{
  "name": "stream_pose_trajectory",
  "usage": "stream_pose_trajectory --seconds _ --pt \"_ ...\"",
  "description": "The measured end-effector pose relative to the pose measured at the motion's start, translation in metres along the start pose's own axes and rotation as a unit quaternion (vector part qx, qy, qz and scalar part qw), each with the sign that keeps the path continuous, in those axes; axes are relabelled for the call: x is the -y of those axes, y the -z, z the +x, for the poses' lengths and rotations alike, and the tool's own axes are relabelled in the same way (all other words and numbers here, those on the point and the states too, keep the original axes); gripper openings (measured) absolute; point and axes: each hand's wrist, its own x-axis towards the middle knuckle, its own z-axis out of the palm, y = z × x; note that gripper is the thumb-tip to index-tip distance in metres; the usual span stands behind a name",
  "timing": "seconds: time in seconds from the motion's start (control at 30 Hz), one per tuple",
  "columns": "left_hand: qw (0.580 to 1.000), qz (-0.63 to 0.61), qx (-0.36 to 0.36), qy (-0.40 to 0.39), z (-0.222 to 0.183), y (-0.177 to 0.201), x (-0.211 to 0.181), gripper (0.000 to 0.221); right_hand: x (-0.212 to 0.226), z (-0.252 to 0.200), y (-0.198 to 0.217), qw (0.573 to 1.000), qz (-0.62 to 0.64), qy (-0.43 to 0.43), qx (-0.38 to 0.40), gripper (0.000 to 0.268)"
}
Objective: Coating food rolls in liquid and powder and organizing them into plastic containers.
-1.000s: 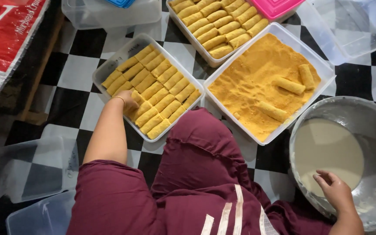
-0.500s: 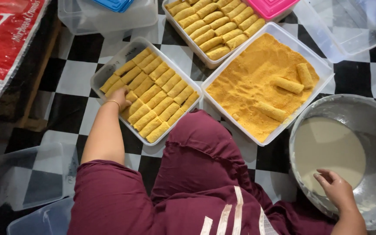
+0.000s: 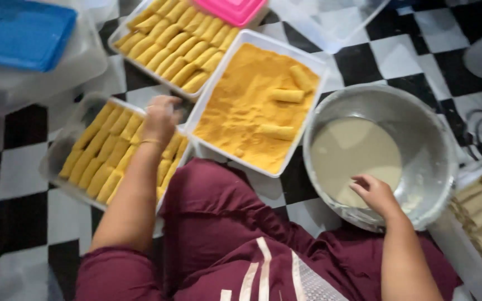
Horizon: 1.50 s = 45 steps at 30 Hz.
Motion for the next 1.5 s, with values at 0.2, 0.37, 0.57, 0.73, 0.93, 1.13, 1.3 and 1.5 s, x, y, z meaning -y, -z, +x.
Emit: stream_pose_trajectory --seconds 0.2,0.37,0.57,0.73,0.93,1.13,1.3,1.5 --pt "0.968 -0.128 0.205 -0.064 0.112 -0.112 -0.221 0.024 0.021 -0.013 0.011 0.999 0.043 0.024 -0.002 0.039" --pt "0.955 -0.022 0.224 -0.191 0.176 -0.164 -0.317 0.032 0.039 -0.018 0.024 0.997 0.075 0.008 0.012 0.039" --pt "0.898 0.121 0.402 -0.129 0.188 -0.182 -0.303 0.049 0.03 -0.009 0.033 0.991 0.124 -0.015 0.043 0.04" --pt "0.873 0.036 0.486 -0.027 0.142 -0.177 -0.242 0.05 0.031 -0.01 0.031 0.987 0.142 -0.006 0.073 0.039" --pt "0.871 -0.134 0.464 0.09 0.106 -0.154 -0.217 0.065 0.051 -0.019 0.03 0.991 0.116 0.009 0.073 0.04" --pt "0.833 -0.186 0.491 0.174 0.114 -0.166 -0.231 0.08 0.042 -0.012 0.021 0.994 0.079 0.021 0.074 0.04" --pt "0.786 -0.227 0.542 0.193 0.12 -0.168 -0.234 0.079 0.039 -0.014 0.022 0.993 0.077 0.017 0.084 0.041" --pt "0.762 -0.296 0.516 0.255 0.119 -0.133 -0.255 0.062 0.044 -0.019 0.028 0.993 0.074 0.017 0.088 0.043"
